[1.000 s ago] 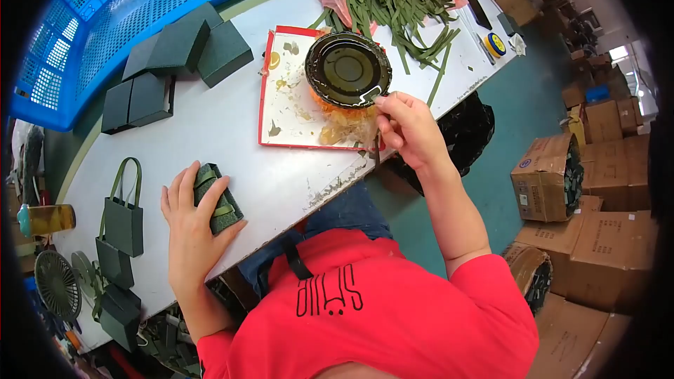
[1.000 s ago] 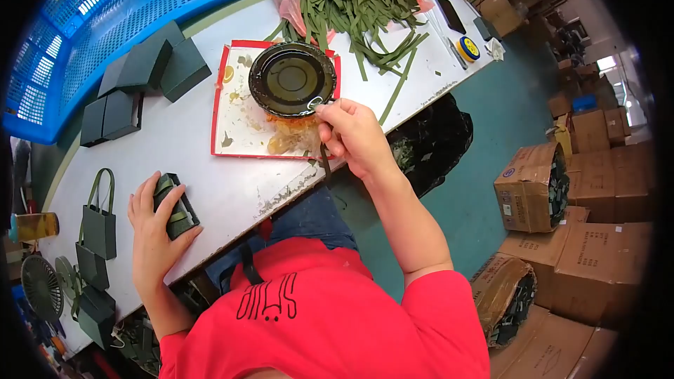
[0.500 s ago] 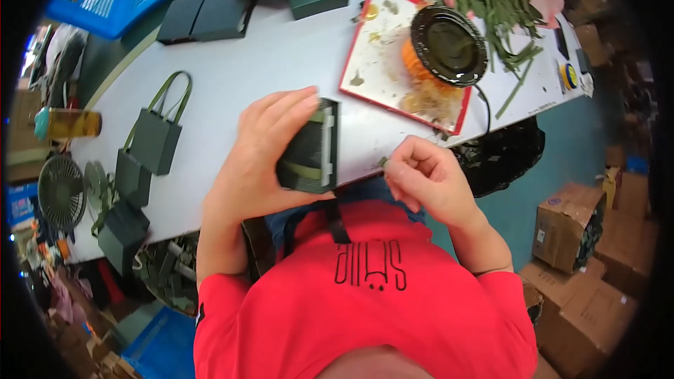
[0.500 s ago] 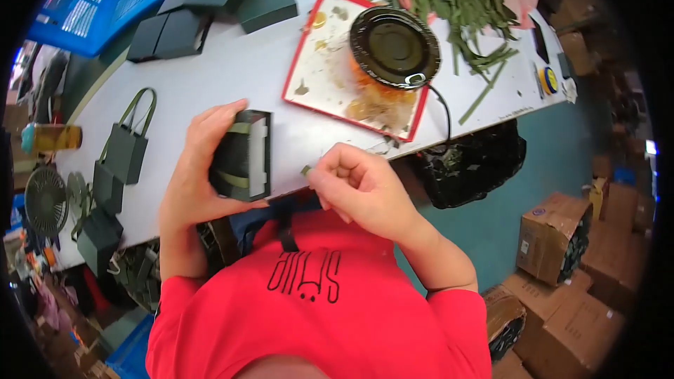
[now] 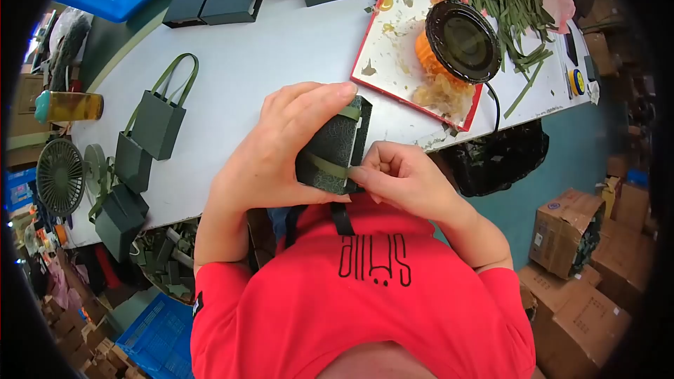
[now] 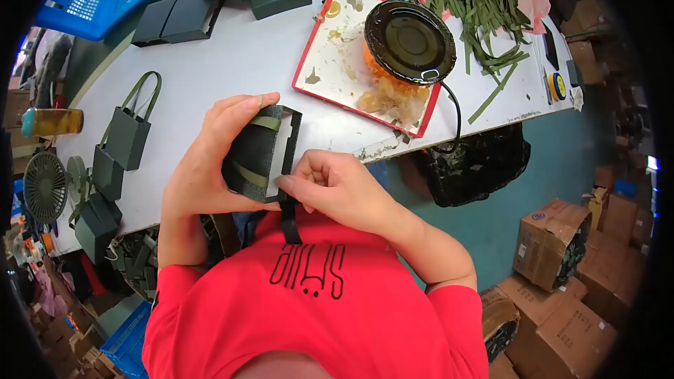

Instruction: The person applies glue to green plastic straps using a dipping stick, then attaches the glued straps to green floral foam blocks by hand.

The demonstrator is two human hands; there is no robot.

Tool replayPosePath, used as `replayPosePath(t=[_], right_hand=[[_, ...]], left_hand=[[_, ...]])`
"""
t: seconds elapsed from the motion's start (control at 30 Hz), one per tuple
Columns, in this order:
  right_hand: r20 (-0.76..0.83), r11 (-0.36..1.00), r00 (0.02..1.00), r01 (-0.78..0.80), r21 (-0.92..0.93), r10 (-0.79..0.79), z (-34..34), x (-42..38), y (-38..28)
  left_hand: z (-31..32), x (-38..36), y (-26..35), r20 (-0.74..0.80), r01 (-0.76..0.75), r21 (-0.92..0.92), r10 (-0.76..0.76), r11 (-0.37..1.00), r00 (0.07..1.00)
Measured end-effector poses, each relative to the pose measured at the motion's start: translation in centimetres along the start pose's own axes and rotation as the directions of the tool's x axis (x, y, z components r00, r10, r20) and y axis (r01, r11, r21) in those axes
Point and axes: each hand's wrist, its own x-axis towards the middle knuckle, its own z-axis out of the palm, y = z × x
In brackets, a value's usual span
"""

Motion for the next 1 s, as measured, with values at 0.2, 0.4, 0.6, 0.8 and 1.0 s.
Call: replayPosePath(t=[0.2, 0.4, 0.6, 0.8, 1.0], right_hand=[[0.008, 0.996, 0.999, -0.045, -0.074, 0.046, -0.3, 0.5, 0.2], [0.070, 0.986, 0.994, -0.075, -0.150, 0.086, -0.8, 1.3, 1.1], [-0.017, 0.973, 0.992, 0.119, -0.199, -0.125, -1.4, 1.4, 1.6], [-0.102, 0.949, 0.962, 0.228, -0.218, -0.254, -2.1, -2.8, 0.4], [0.174, 0.964, 0.983, -0.094, 0.248, 0.051, -1.3, -2.1, 2.9]], left_hand=[[-0.3, 0.1, 0.2, 0.065, -0.033, 0.041, 0.030, 0.999, 0.997], [0.1, 0.5, 0.8, 0.120, -0.060, 0.109, 0.047, 0.992, 0.992], [0.6, 0.6, 0.5, 0.059, -0.037, 0.184, 0.027, 0.982, 0.998], [0.2, 0.5, 0.0, -0.097, -0.005, 0.177, 0.023, 0.984, 0.995], [1.2, 1.1, 0.8, -0.136, 0.025, 0.042, -0.019, 0.999, 0.991]])
